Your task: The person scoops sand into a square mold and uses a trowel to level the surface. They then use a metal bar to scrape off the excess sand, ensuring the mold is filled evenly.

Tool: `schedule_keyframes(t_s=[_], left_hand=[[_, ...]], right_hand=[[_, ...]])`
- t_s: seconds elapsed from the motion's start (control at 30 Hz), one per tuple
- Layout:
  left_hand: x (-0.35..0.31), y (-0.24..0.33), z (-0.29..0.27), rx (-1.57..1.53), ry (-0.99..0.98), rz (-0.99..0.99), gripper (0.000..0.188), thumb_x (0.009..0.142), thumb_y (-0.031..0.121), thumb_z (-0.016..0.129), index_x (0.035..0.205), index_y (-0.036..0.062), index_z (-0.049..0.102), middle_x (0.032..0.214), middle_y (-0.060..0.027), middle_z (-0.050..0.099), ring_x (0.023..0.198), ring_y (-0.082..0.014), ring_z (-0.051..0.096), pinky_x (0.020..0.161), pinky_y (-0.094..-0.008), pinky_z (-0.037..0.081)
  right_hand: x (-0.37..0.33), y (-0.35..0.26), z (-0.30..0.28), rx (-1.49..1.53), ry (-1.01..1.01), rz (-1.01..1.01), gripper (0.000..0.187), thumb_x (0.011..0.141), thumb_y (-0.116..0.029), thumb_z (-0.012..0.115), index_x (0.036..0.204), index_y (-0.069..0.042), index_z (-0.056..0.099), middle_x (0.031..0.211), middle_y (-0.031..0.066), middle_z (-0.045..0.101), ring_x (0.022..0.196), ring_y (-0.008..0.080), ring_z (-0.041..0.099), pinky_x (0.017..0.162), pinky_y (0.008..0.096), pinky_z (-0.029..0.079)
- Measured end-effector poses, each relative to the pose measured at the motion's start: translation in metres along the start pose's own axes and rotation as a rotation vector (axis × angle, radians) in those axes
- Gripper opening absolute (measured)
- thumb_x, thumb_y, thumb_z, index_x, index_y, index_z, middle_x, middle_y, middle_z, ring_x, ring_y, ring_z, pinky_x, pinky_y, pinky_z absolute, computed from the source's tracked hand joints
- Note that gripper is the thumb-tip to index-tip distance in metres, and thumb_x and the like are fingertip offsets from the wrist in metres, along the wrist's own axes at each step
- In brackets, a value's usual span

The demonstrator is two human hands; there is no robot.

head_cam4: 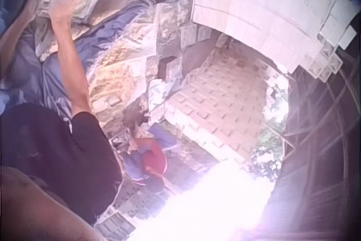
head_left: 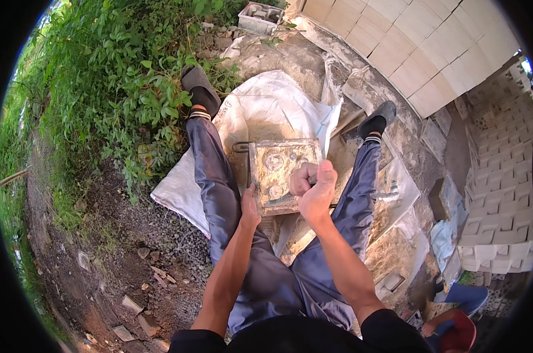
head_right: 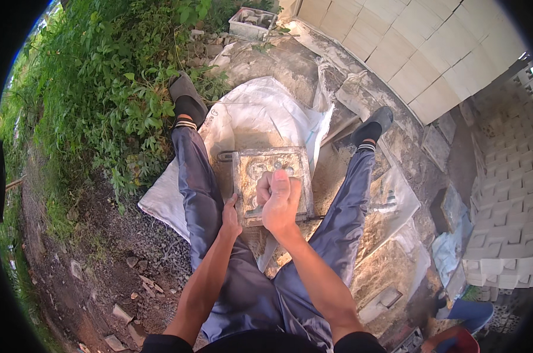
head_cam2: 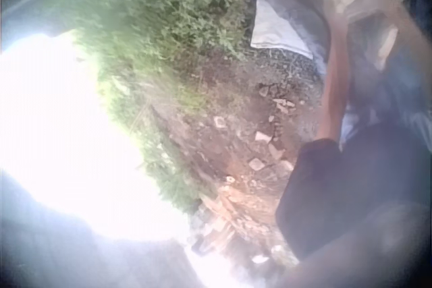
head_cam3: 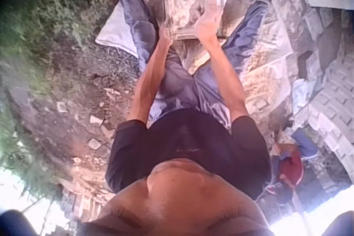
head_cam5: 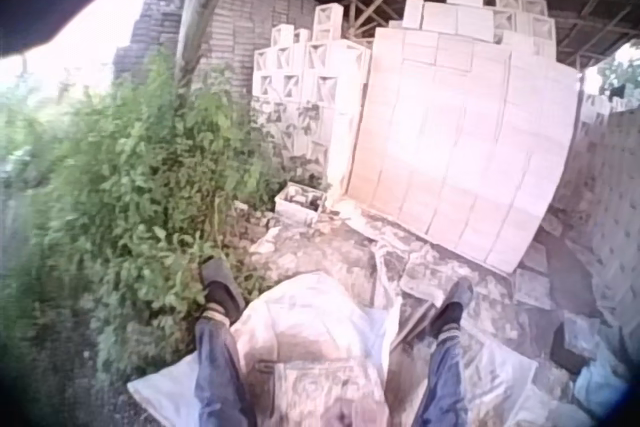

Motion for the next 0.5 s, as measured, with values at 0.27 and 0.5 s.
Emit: schedule_keyframes(t_s=[0.27,0.5], left_hand=[[-0.008,0.0,0.006,-0.028,-0.125,0.01,0.041,0.088,0.034,0.053,0.119,0.0072,0.048,0.113,-0.0086,0.053,0.103,-0.0233,0.052,0.087,-0.0382,0.042],[0.0,-0.003,-0.008,0.015,0.007,-0.001,0.043,0.088,0.033,0.053,0.123,0.0092,0.046,0.121,-0.0083,0.051,0.107,-0.0247,0.05,0.092,-0.0416,0.04]], right_hand=[[-0.014,0.046,0.002,-0.16,-0.08,-0.143,0.067,0.089,-0.061,0.031,0.048,-0.008,0.027,0.045,-0.0001,0.027,0.04,0.0099,0.024,0.04,0.0278,0.016],[-0.005,-0.006,-0.011,0.024,0.068,-0.039,0.067,0.091,-0.059,0.029,0.048,-0.008,0.026,0.044,-0.0004,0.028,0.039,0.0091,0.025,0.039,0.0266,0.017]])
Point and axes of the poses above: each hand's wrist, its own x-axis towards the middle knuckle, its own z-axis out of the palm, y = z × x, the point moved 5 cm from there along x, towards the middle knuckle
